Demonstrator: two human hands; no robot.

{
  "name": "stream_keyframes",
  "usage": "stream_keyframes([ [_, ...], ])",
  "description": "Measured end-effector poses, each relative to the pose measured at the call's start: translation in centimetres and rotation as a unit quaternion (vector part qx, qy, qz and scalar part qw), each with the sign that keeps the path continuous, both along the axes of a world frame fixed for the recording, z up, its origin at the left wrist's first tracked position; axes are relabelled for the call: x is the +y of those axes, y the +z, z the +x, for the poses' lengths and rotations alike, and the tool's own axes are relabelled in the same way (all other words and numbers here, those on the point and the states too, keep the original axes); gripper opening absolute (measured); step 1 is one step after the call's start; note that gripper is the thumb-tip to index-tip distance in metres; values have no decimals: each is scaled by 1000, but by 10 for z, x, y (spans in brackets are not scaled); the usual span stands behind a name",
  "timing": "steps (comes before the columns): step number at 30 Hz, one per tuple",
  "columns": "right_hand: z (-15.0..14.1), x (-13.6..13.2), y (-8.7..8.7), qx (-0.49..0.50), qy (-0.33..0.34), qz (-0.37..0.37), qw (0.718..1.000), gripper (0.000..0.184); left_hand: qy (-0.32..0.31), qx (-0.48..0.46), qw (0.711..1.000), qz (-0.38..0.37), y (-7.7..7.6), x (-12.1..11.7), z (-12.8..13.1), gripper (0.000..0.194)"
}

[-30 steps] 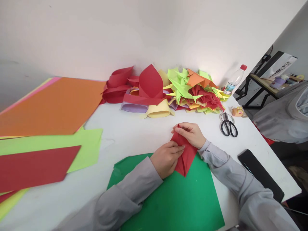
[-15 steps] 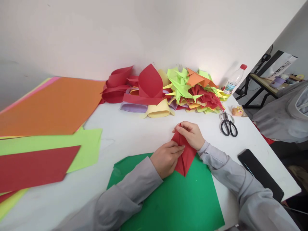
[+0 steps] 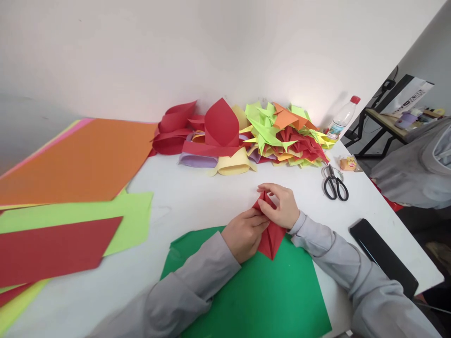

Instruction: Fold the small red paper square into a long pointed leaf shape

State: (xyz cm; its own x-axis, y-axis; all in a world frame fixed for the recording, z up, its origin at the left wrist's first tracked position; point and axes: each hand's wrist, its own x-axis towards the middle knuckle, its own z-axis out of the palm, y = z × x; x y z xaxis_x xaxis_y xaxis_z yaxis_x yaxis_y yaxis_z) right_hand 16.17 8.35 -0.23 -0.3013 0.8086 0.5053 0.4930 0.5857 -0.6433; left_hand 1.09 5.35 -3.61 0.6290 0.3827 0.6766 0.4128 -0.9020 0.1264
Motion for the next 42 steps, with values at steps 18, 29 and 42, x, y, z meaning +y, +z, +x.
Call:
stream_keyframes([
  [18, 8, -40, -22, -306, 7, 148, 940, 29, 128, -199, 966, -103, 37, 2, -16, 25],
  [29, 3, -42, -21, -327, 6, 162, 931, 30, -28, -101, 961, -255, 67, 39, -15, 17],
  [42, 3, -42, -21, -337, 13, 145, 930, 28, 20, -196, 910, -365, 58, 39, -13, 14],
])
